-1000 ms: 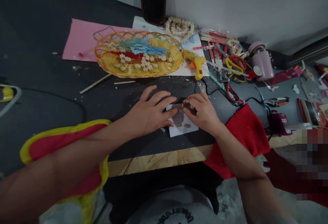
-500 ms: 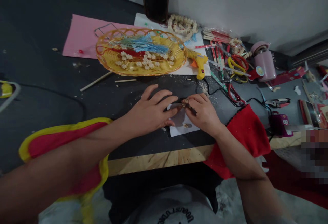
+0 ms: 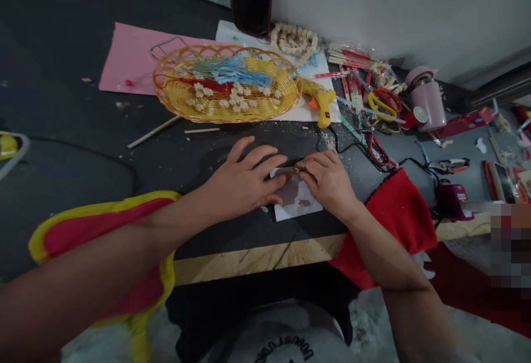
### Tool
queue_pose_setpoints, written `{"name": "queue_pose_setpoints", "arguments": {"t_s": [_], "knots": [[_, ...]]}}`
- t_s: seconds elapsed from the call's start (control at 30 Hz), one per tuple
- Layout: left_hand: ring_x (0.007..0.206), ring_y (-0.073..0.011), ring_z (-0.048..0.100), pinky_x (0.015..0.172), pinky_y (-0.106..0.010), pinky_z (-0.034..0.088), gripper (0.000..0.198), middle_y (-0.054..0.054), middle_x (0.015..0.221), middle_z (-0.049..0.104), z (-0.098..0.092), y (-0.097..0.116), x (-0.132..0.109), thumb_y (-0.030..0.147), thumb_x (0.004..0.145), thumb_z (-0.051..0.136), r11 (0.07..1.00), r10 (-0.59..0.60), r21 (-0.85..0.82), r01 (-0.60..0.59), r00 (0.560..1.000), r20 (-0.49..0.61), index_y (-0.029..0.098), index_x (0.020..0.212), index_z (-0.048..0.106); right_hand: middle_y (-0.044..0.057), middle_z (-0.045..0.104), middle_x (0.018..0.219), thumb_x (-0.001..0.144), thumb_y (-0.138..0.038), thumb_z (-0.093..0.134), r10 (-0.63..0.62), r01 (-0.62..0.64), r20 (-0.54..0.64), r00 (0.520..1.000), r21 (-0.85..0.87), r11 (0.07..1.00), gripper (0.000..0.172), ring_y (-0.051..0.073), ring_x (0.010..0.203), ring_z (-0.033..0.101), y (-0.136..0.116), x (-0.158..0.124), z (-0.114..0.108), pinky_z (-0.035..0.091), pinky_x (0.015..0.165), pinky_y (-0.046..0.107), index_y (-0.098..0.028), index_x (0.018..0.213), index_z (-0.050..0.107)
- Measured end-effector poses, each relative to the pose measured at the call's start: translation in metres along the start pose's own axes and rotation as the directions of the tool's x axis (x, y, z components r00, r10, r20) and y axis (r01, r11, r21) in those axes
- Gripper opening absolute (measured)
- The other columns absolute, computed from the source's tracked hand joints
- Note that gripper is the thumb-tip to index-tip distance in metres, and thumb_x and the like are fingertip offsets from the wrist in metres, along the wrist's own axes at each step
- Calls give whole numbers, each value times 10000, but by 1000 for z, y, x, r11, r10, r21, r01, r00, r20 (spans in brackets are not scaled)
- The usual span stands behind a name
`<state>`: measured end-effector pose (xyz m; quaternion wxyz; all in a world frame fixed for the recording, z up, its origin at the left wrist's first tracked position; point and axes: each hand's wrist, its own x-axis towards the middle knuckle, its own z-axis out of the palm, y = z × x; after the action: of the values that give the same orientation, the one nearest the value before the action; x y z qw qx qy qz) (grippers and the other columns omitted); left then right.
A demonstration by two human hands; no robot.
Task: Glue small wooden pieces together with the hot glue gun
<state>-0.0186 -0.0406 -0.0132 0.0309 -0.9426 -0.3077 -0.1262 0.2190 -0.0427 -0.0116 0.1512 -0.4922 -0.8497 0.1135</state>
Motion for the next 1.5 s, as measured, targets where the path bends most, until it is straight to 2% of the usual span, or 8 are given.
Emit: {"name": "queue_pose_setpoints", "arguments": {"t_s": [0.17,0.37,0.77,0.97,1.1,1.27,1.37,1.5], "knots": [[1291,-305,498,1145,-585,300,334,-64,1360,609,2,-1,0,523,898,642,1000,19,12,-19,999,-34,267,1109,674,93,710,1080,978,-216,522,-22,23,11,1000,-26,999,212,268,1022,563,-1,1,0,468,914,458,-218,1030,728],[1344,-282,442,1169,-602,252,304,-53,1408,576,5,0,-1,480,958,574,998,-20,-62,19,1000,-21,261,1159,638,102,703,1120,996,-175,457,-54,54,30,998,-13,998,289,261,1029,565,0,0,-3,476,897,445,-192,1112,721],[1354,-287,432,1178,-600,254,328,-59,1418,564,-4,2,0,486,963,564,999,-16,-41,19,998,66,249,1179,633,59,726,1040,996,-218,504,-62,57,-26,998,-169,984,229,250,979,554,-3,0,-2,432,821,402,-235,963,730],[1324,-294,454,1152,-603,296,341,-60,1374,587,0,1,0,504,914,636,1000,5,0,-5,1000,-15,250,1141,651,70,710,1097,1013,-213,465,-56,63,49,997,-136,989,266,231,1015,552,-3,1,-4,442,878,373,-204,1025,730],[1312,-297,466,1142,-605,304,336,-54,1369,587,1,2,0,505,907,644,999,26,35,-25,999,-36,257,1133,658,64,720,1087,1007,-201,466,-60,66,43,997,-133,989,272,239,1012,554,-2,1,-4,450,885,383,-206,1013,738],[1325,-287,465,1161,-597,282,337,-35,1385,577,-1,3,0,526,920,612,1000,-17,18,17,1000,7,267,1131,662,81,727,1071,995,-188,474,-64,64,15,998,-54,996,268,235,992,580,1,0,-1,466,894,401,-184,1001,743],[1315,-290,465,1149,-605,296,334,-44,1369,587,-2,4,0,511,920,621,1000,2,10,-2,1000,-18,261,1137,661,66,735,1048,984,-189,502,-68,68,-3,998,1,998,241,226,965,596,2,0,-1,472,883,390,-189,1007,742],[1319,-290,464,1152,-604,298,305,-49,1376,586,-3,4,0,486,917,640,1000,-11,-10,11,1000,0,249,1107,673,78,735,1029,960,-210,552,-64,64,1,998,18,998,208,243,967,600,2,0,-1,480,871,402,-194,1082,719]]}}
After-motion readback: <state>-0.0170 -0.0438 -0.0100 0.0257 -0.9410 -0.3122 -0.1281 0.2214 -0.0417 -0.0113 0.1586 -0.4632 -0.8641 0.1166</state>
